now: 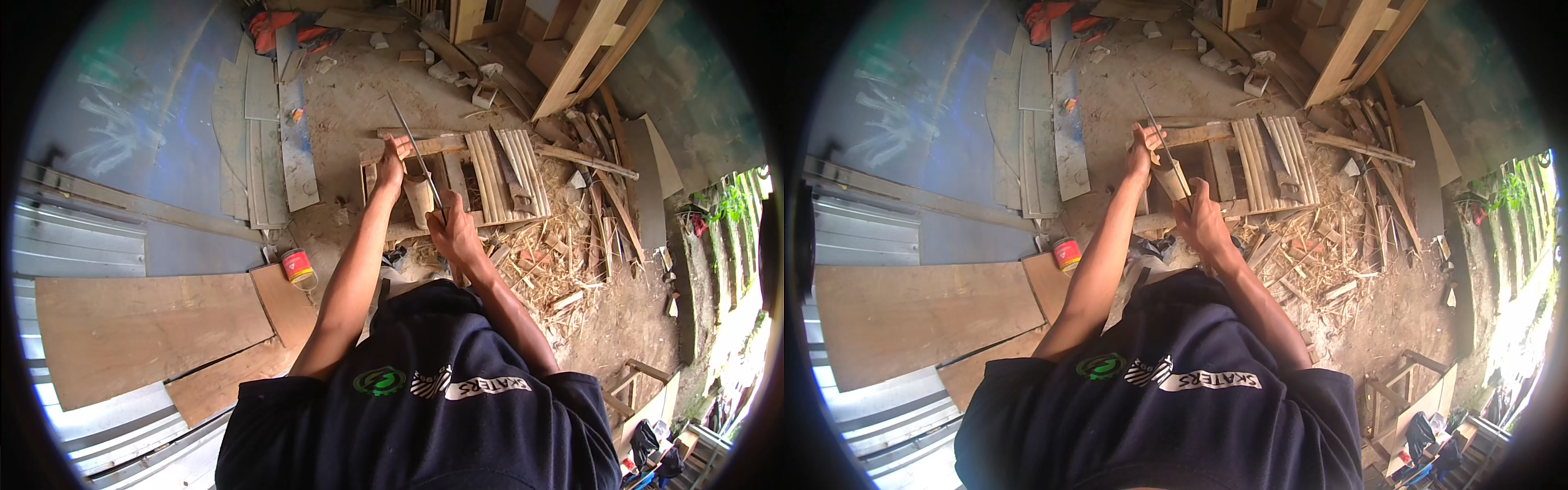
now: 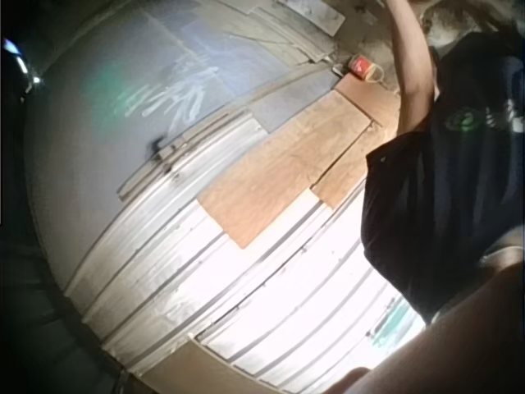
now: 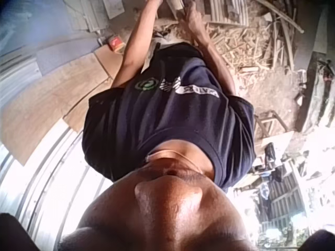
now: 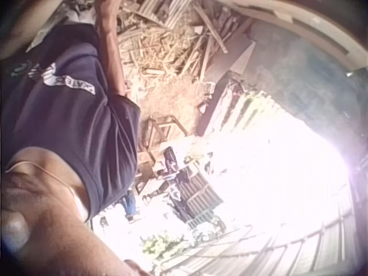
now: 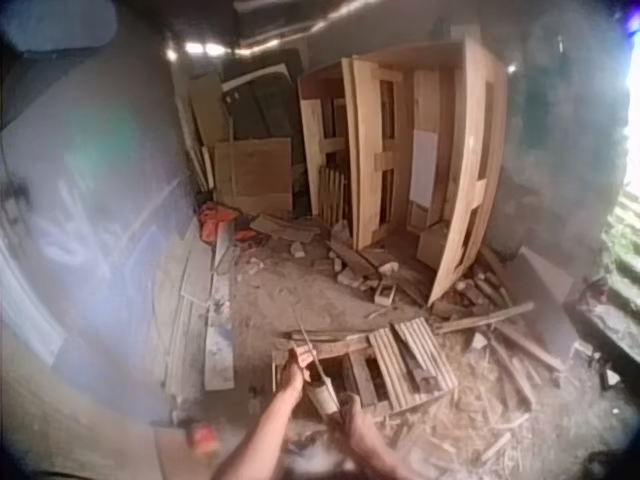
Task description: The person assembles a bamboo stool by hammering nails into a bamboo frame, sawing bamboo pieces to size, and fitting them into the structure. The person uses a hammer and a hand saw to shape and secure the bamboo components.
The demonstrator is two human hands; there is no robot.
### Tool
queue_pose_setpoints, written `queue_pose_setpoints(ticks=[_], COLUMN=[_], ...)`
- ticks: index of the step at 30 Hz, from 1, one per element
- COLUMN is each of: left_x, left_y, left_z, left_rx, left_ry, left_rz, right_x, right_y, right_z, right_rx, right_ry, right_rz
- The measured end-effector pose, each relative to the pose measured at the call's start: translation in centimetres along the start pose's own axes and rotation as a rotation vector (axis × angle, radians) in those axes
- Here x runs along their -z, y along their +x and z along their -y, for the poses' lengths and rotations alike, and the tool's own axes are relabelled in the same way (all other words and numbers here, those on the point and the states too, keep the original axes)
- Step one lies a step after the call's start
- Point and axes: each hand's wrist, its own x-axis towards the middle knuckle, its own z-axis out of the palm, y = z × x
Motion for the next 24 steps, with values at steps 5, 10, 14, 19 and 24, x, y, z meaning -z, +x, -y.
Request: queue_pose_setpoints(ticks=[5, 10, 14, 19, 24], left_x=[-0.2, -1.5, -1.4, -1.7, -1.8], left_y=[-0.6, -1.5, -1.8, -1.6, -1.4], left_z=[0.1, 0.8, 0.5, -0.3, 0.3], left_rx=[0.064, 0.099, -0.008, -0.043, -0.068], left_ry=[0.14, 0.266, 0.393, 0.506, 0.551], left_rz=[-0.137, -0.213, -0.163, -0.197, -0.202], right_x=[-0.4, -0.1, 0.3, 1.5, 2.2], right_y=[-0.3, 0.1, 0.6, 0.3, 0.5], right_z=[-1.1, -1.3, -0.4, 2.3, 3.0], right_rx=[0.043, -0.213, -0.566, -0.123, -0.005], right_ry=[0.017, 0.296, 0.858, 0.134, 0.106], right_rz=[-0.052, 0.07, 0.133, -0.001, -0.053])
